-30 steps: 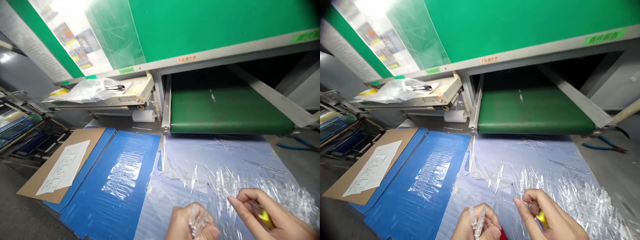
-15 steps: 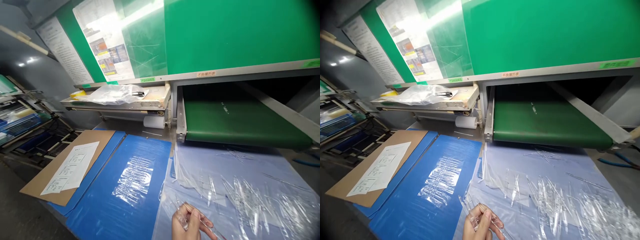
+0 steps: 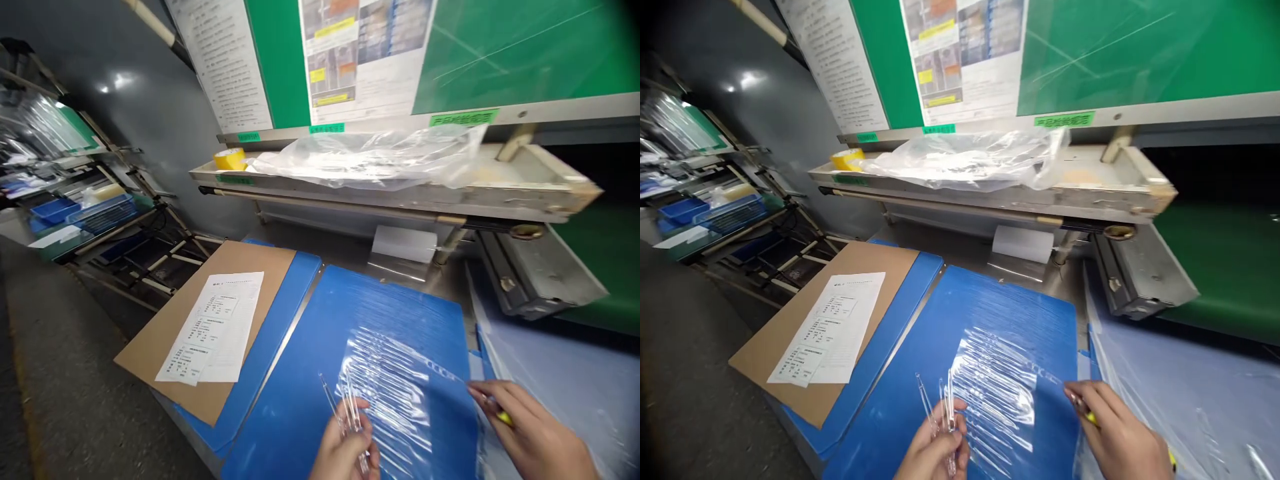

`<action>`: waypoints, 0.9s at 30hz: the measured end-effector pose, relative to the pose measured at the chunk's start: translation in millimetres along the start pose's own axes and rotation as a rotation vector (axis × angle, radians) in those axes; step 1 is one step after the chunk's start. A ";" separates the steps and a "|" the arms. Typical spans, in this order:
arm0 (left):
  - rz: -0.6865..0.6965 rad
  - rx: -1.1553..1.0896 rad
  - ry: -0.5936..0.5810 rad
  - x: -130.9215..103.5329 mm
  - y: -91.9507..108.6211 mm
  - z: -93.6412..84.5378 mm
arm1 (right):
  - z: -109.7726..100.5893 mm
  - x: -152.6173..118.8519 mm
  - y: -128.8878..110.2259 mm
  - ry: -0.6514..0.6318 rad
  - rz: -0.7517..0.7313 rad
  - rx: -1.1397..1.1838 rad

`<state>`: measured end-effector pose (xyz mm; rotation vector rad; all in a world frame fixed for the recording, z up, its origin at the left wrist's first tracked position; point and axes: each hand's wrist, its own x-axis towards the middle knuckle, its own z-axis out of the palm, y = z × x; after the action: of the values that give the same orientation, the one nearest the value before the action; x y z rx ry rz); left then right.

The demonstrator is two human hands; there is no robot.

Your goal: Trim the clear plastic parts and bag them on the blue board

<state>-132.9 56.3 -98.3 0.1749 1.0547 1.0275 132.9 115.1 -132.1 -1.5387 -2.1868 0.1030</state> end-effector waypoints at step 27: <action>0.162 0.515 0.026 85.2 43.2 11.7 | 46.8 63.5 -53.0 -0.123 0.044 0.141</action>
<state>-141.7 149.3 -121.7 0.6755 1.3307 0.8839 50.5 162.3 -136.3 -1.5378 -2.1878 0.3666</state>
